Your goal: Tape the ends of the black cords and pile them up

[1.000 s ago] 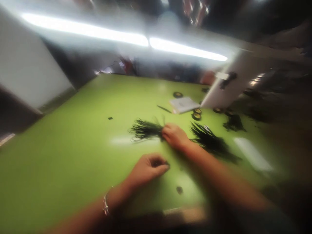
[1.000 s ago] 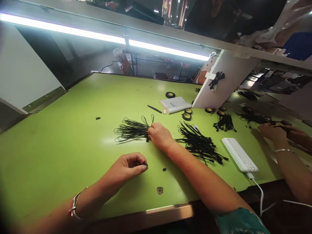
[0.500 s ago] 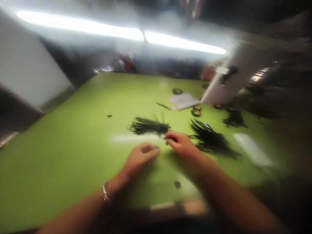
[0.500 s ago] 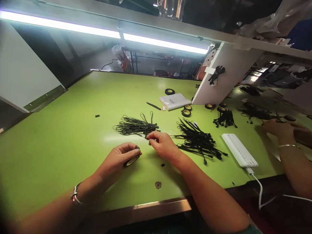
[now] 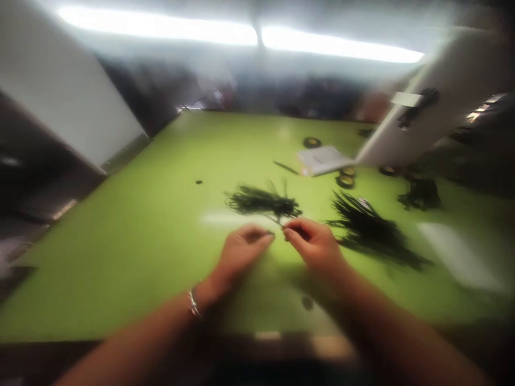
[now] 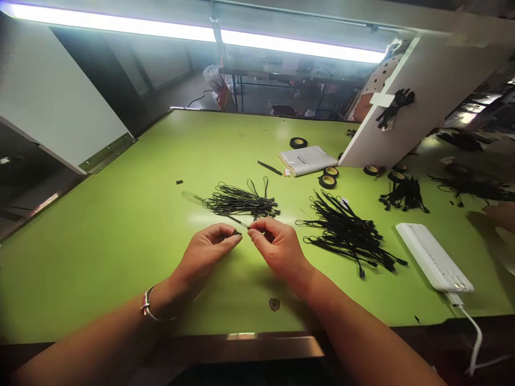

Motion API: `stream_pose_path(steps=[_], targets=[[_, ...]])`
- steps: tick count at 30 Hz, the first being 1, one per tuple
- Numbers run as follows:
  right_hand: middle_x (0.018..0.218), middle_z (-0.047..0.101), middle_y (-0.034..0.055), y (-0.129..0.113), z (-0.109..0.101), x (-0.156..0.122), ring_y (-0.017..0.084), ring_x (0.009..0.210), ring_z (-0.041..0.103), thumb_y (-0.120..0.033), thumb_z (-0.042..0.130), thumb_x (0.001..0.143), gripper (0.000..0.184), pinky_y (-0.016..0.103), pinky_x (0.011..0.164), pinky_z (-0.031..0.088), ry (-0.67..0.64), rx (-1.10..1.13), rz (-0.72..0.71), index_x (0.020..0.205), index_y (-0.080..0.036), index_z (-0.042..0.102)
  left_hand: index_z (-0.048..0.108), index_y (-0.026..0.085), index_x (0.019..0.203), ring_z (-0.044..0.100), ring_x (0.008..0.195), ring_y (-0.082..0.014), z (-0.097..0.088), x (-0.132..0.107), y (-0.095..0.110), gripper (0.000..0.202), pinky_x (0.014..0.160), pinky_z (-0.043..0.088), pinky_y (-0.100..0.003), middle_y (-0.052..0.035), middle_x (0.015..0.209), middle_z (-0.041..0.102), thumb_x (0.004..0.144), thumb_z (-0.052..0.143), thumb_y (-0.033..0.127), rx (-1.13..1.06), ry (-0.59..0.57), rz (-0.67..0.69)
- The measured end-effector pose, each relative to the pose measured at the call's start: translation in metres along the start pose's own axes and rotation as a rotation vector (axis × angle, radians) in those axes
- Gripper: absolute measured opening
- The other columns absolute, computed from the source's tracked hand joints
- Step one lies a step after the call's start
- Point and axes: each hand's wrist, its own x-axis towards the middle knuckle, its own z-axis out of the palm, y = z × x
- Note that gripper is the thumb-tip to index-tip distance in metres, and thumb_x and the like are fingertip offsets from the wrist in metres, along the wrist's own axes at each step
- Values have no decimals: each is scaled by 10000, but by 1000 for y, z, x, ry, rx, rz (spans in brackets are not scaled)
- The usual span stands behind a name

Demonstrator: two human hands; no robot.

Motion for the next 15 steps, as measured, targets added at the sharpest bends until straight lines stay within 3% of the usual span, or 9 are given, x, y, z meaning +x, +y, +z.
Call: stream_pose_path(steps=[3,10,12,15], targets=[[710,669,6,-1,3,0,127,618,562,-283,646,802,116,244,581,457,-47,21,40,848,-187,694,649,159,731,585,705,-139,1,1,-4,153,686,468,-249,-16,741,656,740,734,286,93,-5,124],[603,551,-25,-5,4,1,107,590,480,-277,595,816,183,230,567,387,-111,55,116,670,-170,623,645,186,855,601,802,-155,5,-8,1,84,781,487,-268,-34,858,649,785,683,213,312,-2,466],[608,537,-26,-3,3,3,105,588,467,-314,592,823,204,227,560,382,-89,93,130,682,-170,619,654,186,975,617,855,-165,5,-9,3,200,824,491,-281,-49,937,662,781,692,215,294,-32,440],[592,511,-29,0,3,6,105,572,437,-341,600,816,218,225,537,366,-32,81,118,674,-175,605,632,169,1129,645,943,-191,5,-7,2,343,880,501,-308,-78,1028,684,795,679,230,128,-90,269]])
